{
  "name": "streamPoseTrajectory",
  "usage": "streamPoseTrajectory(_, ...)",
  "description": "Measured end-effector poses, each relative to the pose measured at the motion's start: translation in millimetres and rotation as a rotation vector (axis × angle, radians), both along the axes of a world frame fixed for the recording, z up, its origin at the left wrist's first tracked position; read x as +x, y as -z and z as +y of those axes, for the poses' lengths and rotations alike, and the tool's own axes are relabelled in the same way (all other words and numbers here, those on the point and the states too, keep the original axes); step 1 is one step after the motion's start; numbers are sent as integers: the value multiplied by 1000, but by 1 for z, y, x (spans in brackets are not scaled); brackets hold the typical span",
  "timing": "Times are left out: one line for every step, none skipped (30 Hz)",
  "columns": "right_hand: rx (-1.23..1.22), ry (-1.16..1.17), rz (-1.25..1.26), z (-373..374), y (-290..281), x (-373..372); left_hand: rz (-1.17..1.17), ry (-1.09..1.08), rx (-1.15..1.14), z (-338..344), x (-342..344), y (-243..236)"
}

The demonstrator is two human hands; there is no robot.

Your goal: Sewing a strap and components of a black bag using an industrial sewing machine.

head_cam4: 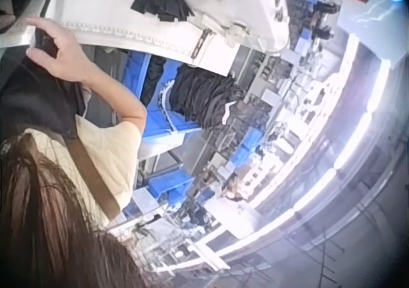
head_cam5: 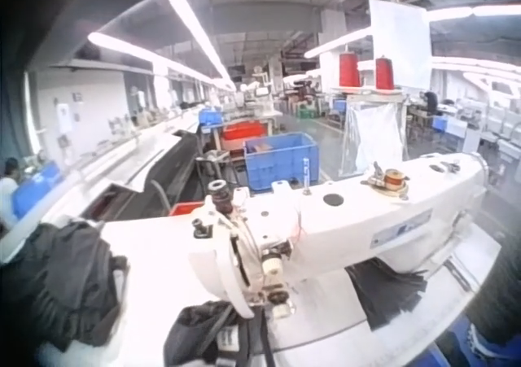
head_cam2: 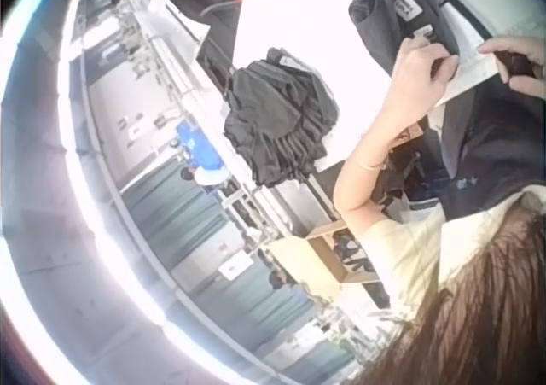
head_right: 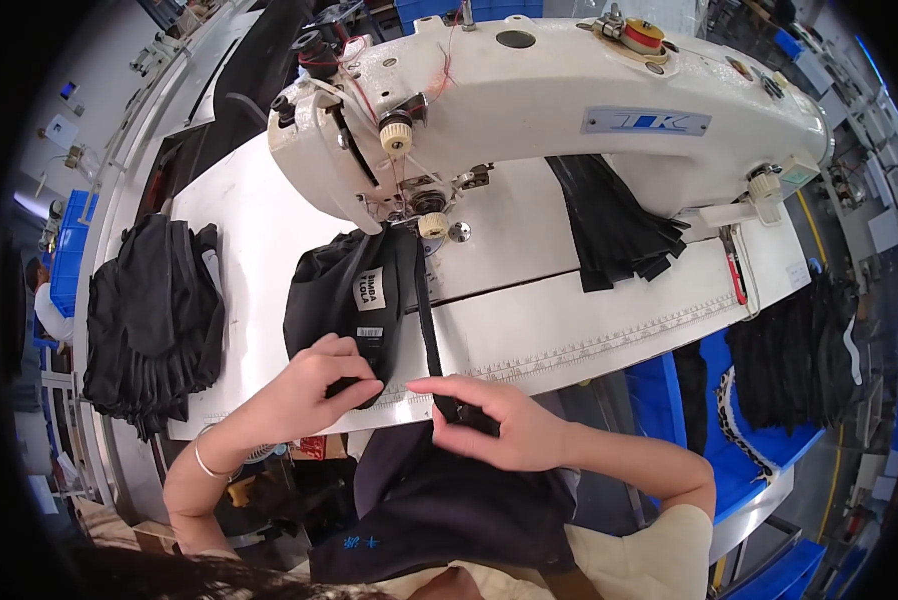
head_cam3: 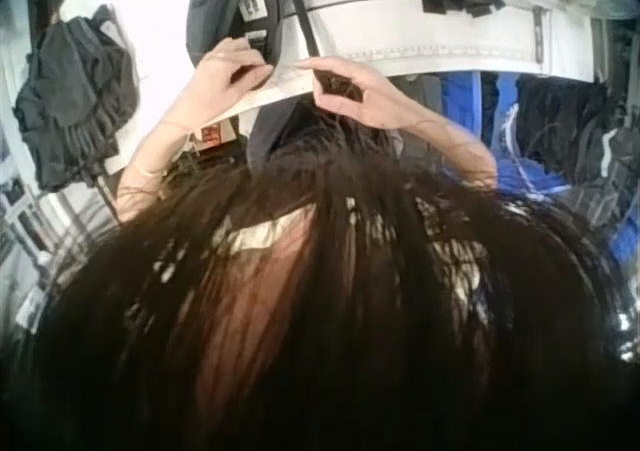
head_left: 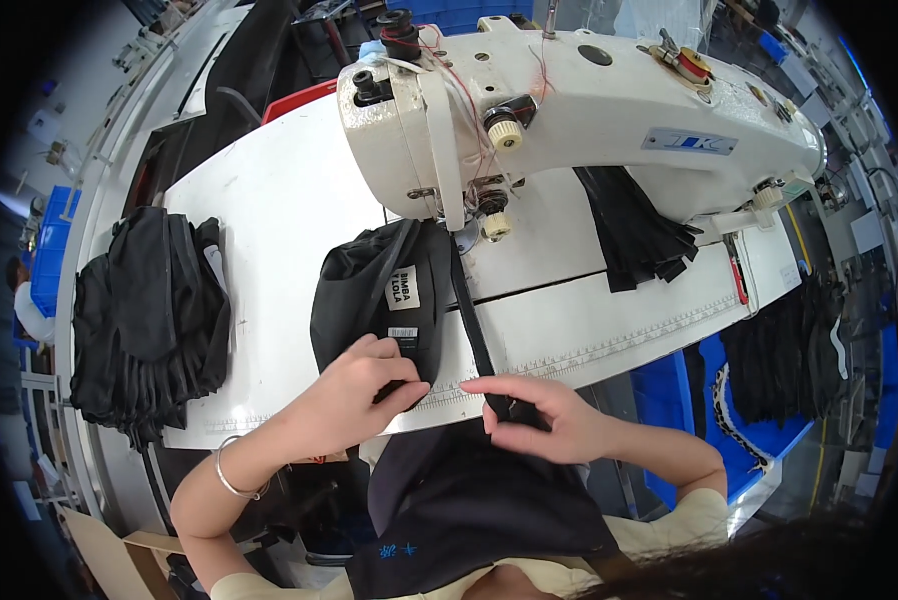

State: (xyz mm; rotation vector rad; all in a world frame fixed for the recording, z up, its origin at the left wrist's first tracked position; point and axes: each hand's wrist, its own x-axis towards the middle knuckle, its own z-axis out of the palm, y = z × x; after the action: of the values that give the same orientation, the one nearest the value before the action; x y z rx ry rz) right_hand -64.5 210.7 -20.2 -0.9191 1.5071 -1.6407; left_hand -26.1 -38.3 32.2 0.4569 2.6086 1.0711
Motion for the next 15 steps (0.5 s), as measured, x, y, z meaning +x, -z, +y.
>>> streamPoseTrajectory(-34,-90,262,-1,-6,-4,34,-43,-24,0,4,-12)
streamPoseTrajectory(-34,-87,262,-2,-6,-3,68,-78,-43,2,7,-20)
streamPoseTrajectory(3,-105,300,-4,-5,-2,233,-76,-156,3,10,-24)
streamPoseTrajectory(37,-127,338,-6,-5,-1,234,-77,-157,5,13,-23)
streamPoseTrajectory(76,-153,435,-7,-3,-3,443,-89,-319,7,16,-19)
streamPoseTrajectory(76,-153,435,-8,-1,-3,652,-99,-479,10,19,-15)
streamPoseTrajectory(70,-140,495,-7,0,-2,681,-79,-497,16,22,-10)
streamPoseTrajectory(57,-135,548,-7,2,-2,682,-52,-551,19,29,-5)
streamPoseTrajectory(44,-126,534,-7,2,-3,721,-81,-550,25,34,-1)
streamPoseTrajectory(45,-126,532,-7,2,-3,761,-111,-547,30,37,3)
streamPoseTrajectory(71,-51,646,-6,3,-1,759,-110,-545,32,38,7)
streamPoseTrajectory(97,24,759,-6,3,0,798,-149,-517,33,37,11)
streamPoseTrajectory(100,25,757,-6,5,1,837,-186,-487,33,36,15)
streamPoseTrajectory(89,143,995,-7,7,1,834,-184,-483,33,35,20)
streamPoseTrajectory(76,264,1232,-7,9,1,825,-190,-438,33,34,26)
